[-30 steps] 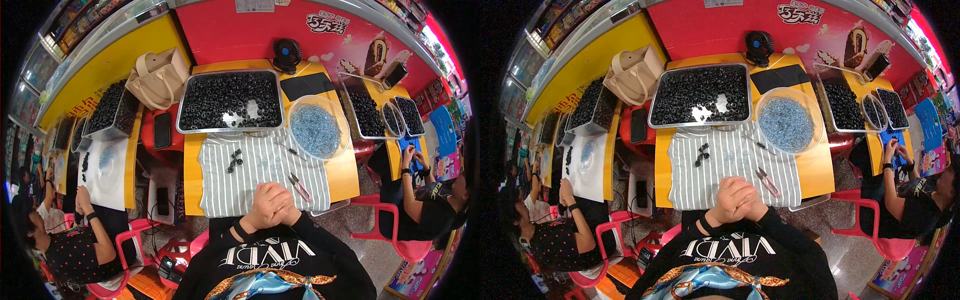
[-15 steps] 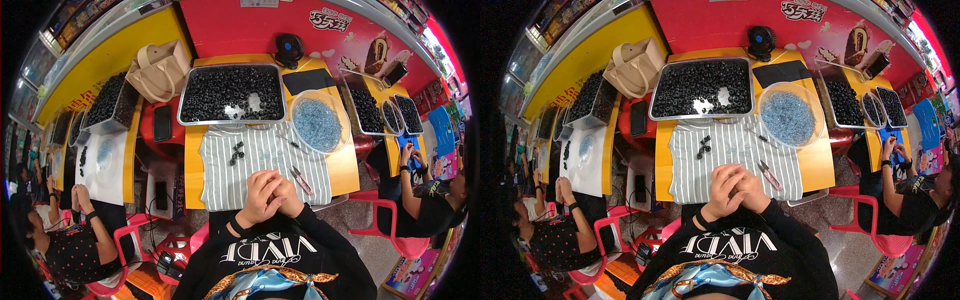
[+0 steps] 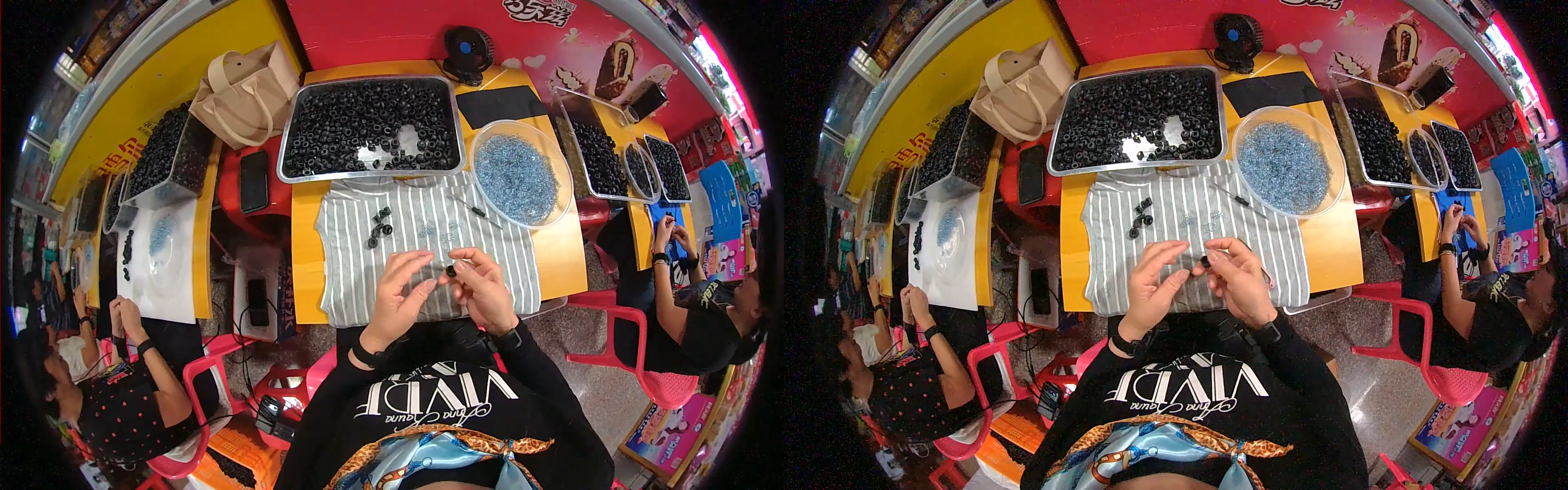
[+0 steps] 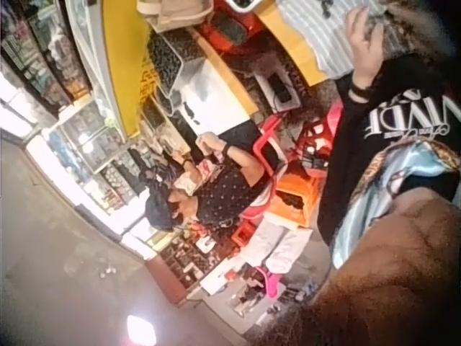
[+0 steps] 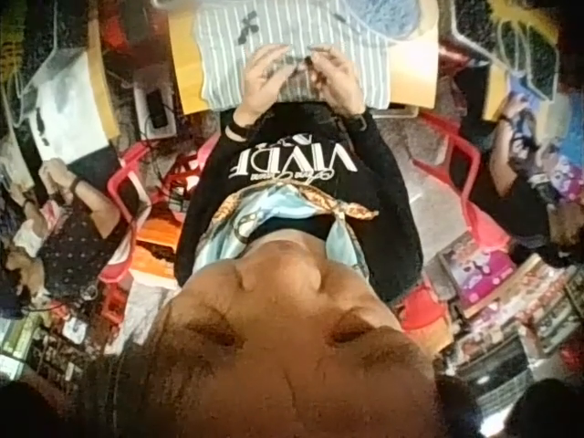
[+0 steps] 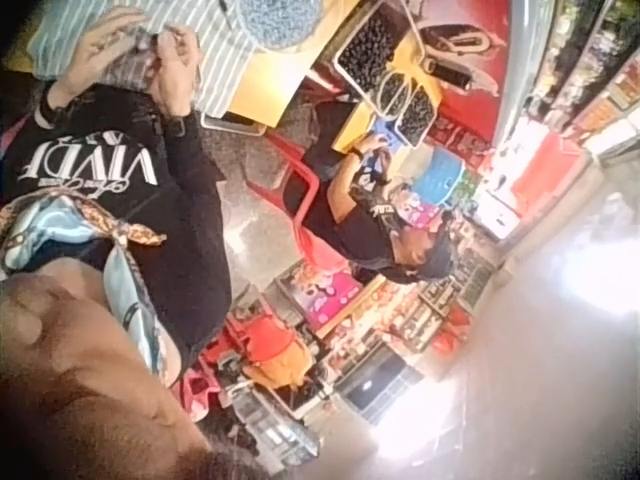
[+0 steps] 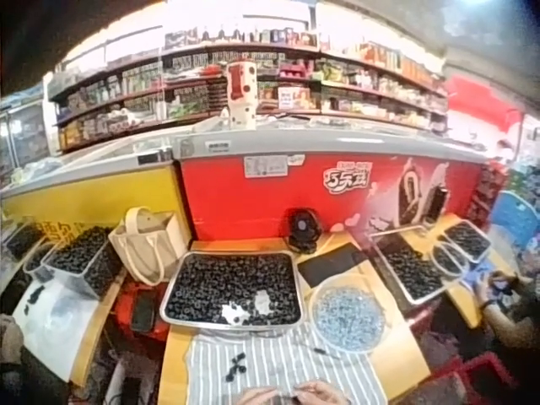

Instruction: Sorting and inspecting small black plastic components at a workstation.

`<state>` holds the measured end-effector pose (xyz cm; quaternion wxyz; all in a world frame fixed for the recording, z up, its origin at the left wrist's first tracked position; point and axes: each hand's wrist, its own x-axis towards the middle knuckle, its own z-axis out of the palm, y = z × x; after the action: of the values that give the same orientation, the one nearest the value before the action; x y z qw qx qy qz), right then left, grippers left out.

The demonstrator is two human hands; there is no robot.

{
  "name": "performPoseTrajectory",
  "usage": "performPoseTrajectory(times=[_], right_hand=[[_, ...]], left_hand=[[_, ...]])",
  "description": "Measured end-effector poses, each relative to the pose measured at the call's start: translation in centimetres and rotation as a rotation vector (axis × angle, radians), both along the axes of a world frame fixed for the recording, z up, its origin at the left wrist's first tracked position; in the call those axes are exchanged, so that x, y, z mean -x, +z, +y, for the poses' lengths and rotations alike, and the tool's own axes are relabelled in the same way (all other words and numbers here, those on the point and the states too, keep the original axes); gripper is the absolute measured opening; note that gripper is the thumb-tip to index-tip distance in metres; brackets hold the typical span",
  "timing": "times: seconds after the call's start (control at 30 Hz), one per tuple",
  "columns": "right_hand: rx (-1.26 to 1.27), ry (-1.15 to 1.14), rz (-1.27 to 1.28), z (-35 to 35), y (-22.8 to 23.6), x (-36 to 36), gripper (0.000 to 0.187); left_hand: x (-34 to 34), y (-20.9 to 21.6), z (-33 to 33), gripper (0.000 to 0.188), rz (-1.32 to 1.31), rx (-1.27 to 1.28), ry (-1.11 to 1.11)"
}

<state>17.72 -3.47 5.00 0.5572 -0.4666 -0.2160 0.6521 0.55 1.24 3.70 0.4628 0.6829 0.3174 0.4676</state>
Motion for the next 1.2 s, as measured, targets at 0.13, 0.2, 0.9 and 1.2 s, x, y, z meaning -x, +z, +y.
performPoseTrajectory(times=[0.13,0.2,0.9,1.2], right_hand=[[-0.076,0.019,0.041,-0.6,0.1,0.8,0.027],[-0.131,0.04,-0.067,-0.6,0.4,1.3,0.028],[-0.592,0.14,-1.223,-2.1,-1.7,2.4,0.008],[-0.458,0.121,-0.525,-1.3,0.9,2.1,0.006]], left_hand=[[-0.4,-0.7,-0.8,0.032,0.018,0.045,-0.092],[-0.7,-0.8,-1.1,0.025,-0.139,0.167,-0.104],[2.9,-2.4,-2.1,0.026,-0.72,0.802,-0.252],[2.2,-2.0,-2.7,0.024,-0.614,0.733,-0.286]])
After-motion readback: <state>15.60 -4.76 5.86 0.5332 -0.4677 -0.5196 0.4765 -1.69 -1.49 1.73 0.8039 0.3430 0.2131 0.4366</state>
